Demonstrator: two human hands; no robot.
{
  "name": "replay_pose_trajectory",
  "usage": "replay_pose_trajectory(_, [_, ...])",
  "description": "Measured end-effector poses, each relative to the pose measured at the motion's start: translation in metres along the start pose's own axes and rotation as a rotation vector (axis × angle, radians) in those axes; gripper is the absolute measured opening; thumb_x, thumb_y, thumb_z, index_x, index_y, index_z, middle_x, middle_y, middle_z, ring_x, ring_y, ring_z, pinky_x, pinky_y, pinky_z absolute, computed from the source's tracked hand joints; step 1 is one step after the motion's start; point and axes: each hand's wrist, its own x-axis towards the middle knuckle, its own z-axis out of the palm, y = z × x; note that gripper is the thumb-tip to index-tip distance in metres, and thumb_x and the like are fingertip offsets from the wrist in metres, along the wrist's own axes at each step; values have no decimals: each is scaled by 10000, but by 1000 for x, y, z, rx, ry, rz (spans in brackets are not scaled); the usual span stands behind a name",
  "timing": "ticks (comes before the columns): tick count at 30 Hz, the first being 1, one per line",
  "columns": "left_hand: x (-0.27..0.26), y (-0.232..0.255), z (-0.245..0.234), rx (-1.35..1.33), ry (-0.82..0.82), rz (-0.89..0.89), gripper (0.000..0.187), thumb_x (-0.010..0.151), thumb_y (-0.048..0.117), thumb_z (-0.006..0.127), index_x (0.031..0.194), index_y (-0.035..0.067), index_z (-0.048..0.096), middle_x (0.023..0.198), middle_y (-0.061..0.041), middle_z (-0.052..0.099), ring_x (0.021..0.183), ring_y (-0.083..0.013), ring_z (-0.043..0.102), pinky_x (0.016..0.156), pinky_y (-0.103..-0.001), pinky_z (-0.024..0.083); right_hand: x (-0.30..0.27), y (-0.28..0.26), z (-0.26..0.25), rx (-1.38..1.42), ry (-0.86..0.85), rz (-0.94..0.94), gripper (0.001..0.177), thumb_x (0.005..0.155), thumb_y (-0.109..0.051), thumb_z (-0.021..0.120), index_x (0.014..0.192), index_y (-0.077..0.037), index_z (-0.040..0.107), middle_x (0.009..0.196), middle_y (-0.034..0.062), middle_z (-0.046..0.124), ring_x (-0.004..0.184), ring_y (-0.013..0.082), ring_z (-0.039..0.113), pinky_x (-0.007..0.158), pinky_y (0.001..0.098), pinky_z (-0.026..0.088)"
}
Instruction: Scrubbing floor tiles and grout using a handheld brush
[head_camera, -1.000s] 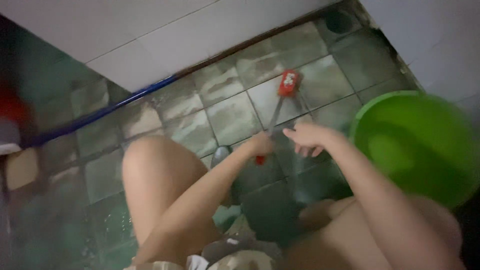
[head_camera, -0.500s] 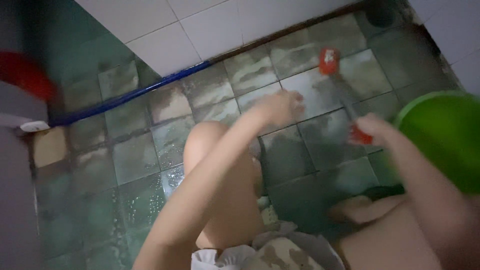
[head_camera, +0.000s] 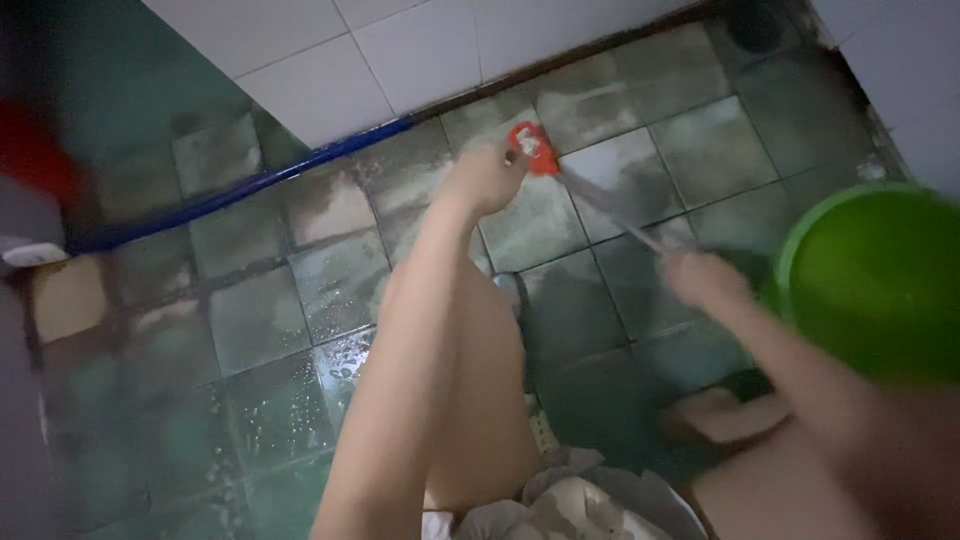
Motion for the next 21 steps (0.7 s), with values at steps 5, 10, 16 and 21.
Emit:
replay_pose_trajectory(5, [9, -7, 3, -24, -13, -57, 360, 846, 357, 443, 1015, 108, 641, 900, -110, 673, 968, -342, 619, 859, -487, 446, 143, 112, 46, 47, 64, 165, 583, 991, -328, 286, 795, 57, 678, 691, 224, 652, 642, 355, 647, 533, 432, 485])
replay_pose_trajectory(10, [30, -29, 19, 17, 12, -120, 308, 861, 363, 444, 1049, 202, 627, 898, 15, 647, 886, -212, 613, 882, -451, 373, 85, 50, 28, -84, 7, 161, 324, 949, -186, 419, 854, 6, 662, 665, 154, 616, 594, 255, 626, 491, 355, 476])
replay_pose_trajectory(16, [23, -18, 14, -126, 20, -149, 228, 856, 267, 470, 918, 123, 635, 641, -17, 569, 570, -147, 577, 577, -305, 442, -37, -44, -14, -293, -156, 6, 250, 934, -142, 454, 1060, -5, 621, 872, 126, 672, 814, 247, 670, 667, 360, 520])
replay_pose_trajectory(21, [6, -7, -1, -111, -2, -156, 207, 861, 268, 468, 879, 107, 597, 680, -50, 547, 614, -173, 546, 595, -315, 428, 24, 34, 15, -52, 99, 64, 424, 1029, -297, 319, 914, -56, 649, 761, 95, 635, 707, 185, 598, 661, 323, 467])
